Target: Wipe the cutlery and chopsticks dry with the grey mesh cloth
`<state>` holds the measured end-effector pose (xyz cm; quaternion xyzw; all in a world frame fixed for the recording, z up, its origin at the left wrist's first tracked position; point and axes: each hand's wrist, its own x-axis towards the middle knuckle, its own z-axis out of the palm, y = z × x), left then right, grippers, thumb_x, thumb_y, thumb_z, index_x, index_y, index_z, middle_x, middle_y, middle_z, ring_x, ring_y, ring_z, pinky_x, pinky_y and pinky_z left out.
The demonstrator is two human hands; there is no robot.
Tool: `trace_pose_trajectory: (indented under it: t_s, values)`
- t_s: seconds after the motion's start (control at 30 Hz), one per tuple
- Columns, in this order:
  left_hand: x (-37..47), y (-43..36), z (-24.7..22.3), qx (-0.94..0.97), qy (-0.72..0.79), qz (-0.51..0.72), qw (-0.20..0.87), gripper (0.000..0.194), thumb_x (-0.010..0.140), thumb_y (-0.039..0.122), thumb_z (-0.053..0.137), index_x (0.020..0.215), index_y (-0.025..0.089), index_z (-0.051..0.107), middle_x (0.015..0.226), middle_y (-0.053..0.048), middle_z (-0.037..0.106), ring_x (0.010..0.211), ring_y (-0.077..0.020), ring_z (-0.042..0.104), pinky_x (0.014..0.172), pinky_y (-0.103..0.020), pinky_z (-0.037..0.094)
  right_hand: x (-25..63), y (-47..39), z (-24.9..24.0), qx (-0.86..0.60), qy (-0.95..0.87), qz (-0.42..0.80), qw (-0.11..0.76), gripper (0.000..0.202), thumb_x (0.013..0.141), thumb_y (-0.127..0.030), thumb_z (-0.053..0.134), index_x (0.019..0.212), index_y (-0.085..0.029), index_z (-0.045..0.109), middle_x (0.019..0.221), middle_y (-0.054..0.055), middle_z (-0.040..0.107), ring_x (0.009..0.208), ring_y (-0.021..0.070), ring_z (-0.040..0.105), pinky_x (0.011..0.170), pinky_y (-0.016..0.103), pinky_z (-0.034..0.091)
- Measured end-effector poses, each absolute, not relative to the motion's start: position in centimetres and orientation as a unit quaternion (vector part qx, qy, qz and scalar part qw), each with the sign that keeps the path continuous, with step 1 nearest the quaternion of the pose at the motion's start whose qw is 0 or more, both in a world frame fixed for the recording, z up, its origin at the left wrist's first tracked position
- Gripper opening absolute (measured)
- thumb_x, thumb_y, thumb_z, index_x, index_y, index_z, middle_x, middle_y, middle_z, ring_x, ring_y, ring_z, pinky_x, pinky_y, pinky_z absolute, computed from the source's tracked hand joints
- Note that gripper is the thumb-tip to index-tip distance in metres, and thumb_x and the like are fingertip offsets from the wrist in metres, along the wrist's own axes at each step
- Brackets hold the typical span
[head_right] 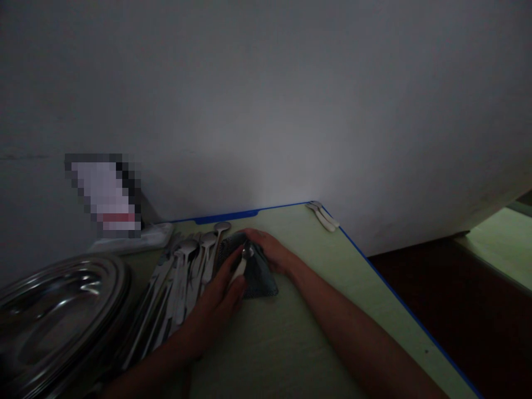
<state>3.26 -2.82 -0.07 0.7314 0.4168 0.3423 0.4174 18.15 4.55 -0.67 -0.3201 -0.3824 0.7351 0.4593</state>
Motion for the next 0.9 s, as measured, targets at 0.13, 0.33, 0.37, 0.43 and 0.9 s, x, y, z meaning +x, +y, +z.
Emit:
trace_pose_trajectory:
  t_s: [0.13, 0.33, 0.37, 0.43, 0.9]
  values:
    - [3.25, -2.83, -0.08, 0.725, 0.423, 0.335, 0.428, 0.05, 0.091, 0.031, 0.037, 0.139, 0.019, 0.026, 0.143, -0.007, 0.034, 0.133, -0.0228, 0.024, 0.11, -0.042, 0.018, 18.3, 4.14, -0.71, -0.278, -0.448, 0.733, 0.43, 0.024, 0.068, -0.025, 0.064, 0.09, -0.018, 0.064, 0.072, -0.001, 0.067, 0.062, 0.0106, 0.06, 0.065, 0.023, 0.045]
    - [3.21, -2.73, -0.53, 0.729, 0.419, 0.339, 0.422, 0.048, 0.091, 0.03, 0.036, 0.138, 0.022, 0.029, 0.142, -0.006, 0.036, 0.132, -0.0226, 0.027, 0.109, -0.042, 0.02, 18.41, 4.15, -0.82, -0.279, -0.424, 0.754, 0.417, 0.022, 0.063, -0.019, 0.062, 0.085, -0.017, 0.063, 0.07, -0.002, 0.065, 0.062, 0.0103, 0.058, 0.068, 0.025, 0.046]
    - [3.2, -2.71, -0.59, 0.73, 0.419, 0.34, 0.42, 0.048, 0.091, 0.031, 0.036, 0.138, 0.023, 0.028, 0.142, -0.006, 0.036, 0.132, -0.0224, 0.028, 0.109, -0.042, 0.019, 18.41, 4.15, -0.83, -0.282, -0.422, 0.753, 0.42, 0.021, 0.063, -0.019, 0.062, 0.084, -0.017, 0.063, 0.069, -0.002, 0.064, 0.061, 0.01, 0.058, 0.068, 0.025, 0.046]
    - [3.19, -2.7, -0.62, 0.728, 0.419, 0.34, 0.423, 0.048, 0.091, 0.031, 0.036, 0.138, 0.023, 0.028, 0.142, -0.006, 0.035, 0.132, -0.0222, 0.028, 0.109, -0.042, 0.018, 18.41, 4.15, -0.88, -0.286, -0.419, 0.752, 0.421, 0.018, 0.063, -0.018, 0.061, 0.081, -0.017, 0.063, 0.067, -0.002, 0.064, 0.06, 0.0101, 0.057, 0.068, 0.025, 0.045]
    - [3.26, -2.99, 0.11, 0.69, 0.423, 0.36, 0.464, 0.049, 0.091, 0.032, 0.038, 0.139, 0.027, 0.026, 0.141, -0.005, 0.037, 0.126, -0.0242, 0.035, 0.105, -0.041, 0.026, 18.24, 4.04, -0.59, -0.34, -0.366, 0.752, 0.431, 0.013, 0.06, -0.018, 0.058, 0.071, -0.016, 0.064, 0.061, -0.002, 0.062, 0.058, 0.0111, 0.055, 0.062, 0.024, 0.042]
